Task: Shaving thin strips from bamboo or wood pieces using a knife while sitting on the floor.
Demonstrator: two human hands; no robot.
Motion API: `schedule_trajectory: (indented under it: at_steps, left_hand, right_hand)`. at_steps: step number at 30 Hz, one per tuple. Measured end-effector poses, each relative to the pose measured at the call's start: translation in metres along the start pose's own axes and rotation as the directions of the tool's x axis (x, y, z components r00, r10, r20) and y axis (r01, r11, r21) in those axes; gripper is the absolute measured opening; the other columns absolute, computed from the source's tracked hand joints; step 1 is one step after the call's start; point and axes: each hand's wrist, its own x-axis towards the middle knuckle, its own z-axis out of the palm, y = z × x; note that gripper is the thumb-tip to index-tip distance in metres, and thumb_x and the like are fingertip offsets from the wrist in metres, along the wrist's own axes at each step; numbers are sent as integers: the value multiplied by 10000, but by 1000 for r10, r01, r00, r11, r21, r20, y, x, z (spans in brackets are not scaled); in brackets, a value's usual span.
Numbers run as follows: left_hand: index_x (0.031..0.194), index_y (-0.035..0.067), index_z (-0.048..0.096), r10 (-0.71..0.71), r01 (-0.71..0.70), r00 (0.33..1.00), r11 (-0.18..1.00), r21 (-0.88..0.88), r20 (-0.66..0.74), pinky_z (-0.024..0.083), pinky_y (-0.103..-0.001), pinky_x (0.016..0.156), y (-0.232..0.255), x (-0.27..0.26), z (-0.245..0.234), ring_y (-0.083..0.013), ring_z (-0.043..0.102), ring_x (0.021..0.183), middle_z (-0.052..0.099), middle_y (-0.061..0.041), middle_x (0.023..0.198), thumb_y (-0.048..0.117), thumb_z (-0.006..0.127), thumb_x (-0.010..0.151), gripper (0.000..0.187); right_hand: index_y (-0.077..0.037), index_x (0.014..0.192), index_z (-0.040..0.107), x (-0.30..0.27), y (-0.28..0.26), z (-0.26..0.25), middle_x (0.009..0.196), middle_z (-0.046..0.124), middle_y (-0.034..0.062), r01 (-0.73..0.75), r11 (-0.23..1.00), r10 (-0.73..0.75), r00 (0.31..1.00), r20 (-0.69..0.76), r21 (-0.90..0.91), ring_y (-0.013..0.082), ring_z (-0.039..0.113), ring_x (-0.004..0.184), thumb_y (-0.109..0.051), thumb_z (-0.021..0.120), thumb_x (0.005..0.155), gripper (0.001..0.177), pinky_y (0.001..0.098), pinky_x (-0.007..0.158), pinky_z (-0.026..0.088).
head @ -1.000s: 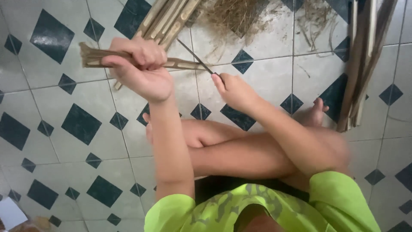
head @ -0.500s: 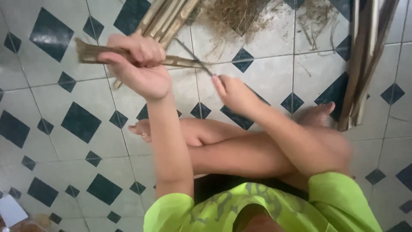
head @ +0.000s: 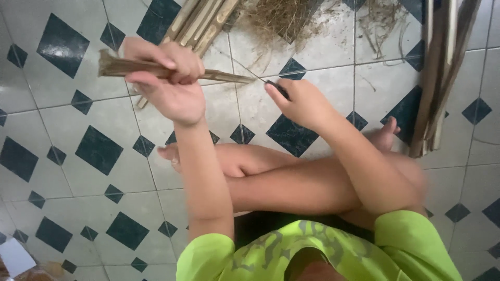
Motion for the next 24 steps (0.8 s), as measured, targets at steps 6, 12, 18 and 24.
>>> schedule_trajectory:
  at_steps: [6, 12, 18, 24]
  left_hand:
    - [775, 118, 353, -151, 151, 988, 989, 6, 29, 165, -232, 377, -3, -7, 8, -70, 158, 413, 328, 4, 557, 560, 393, 849, 450]
    - [626, 132, 320, -110, 107, 992, 993, 57, 55, 212, -250, 359, -4, -13, 18, -84, 189, 350, 284, 24, 423, 655, 383, 758, 543]
    - [553, 120, 348, -142, 131, 987, 980, 148, 70, 248, -250, 427, -1, -17, 30, -93, 231, 392, 310, 30, 443, 342, 511, 899, 443]
    - [955, 161, 317, -129, 100, 987, 959, 266, 93, 248, -196, 411, 3, -16, 47, -76, 260, 490, 354, -8, 740, 443, 428, 933, 303]
  right_hand:
    - [-35, 828, 588, -3, -7, -5, 547, 546, 76, 153, 955, -159, 987, 6, 253, 224, 439, 447, -263, 465, 888, 266, 327, 462, 379]
    - [-40, 763, 611, 0, 5, -14, 601, 588, 74, 44, 996, -50, 996, 77, 75, 209, 478, 459, -371, 489, 888, 374, 328, 464, 386]
    - [-42, 766, 593, -6, 4, -27, 551, 539, 28, 123, 956, -131, 991, 14, 266, 146, 419, 442, -302, 533, 866, 285, 283, 436, 358]
    - [-42, 843, 578, -1, 13, -25, 572, 567, 76, 191, 965, -187, 981, -41, 180, 205, 466, 440, -281, 481, 904, 265, 327, 461, 384]
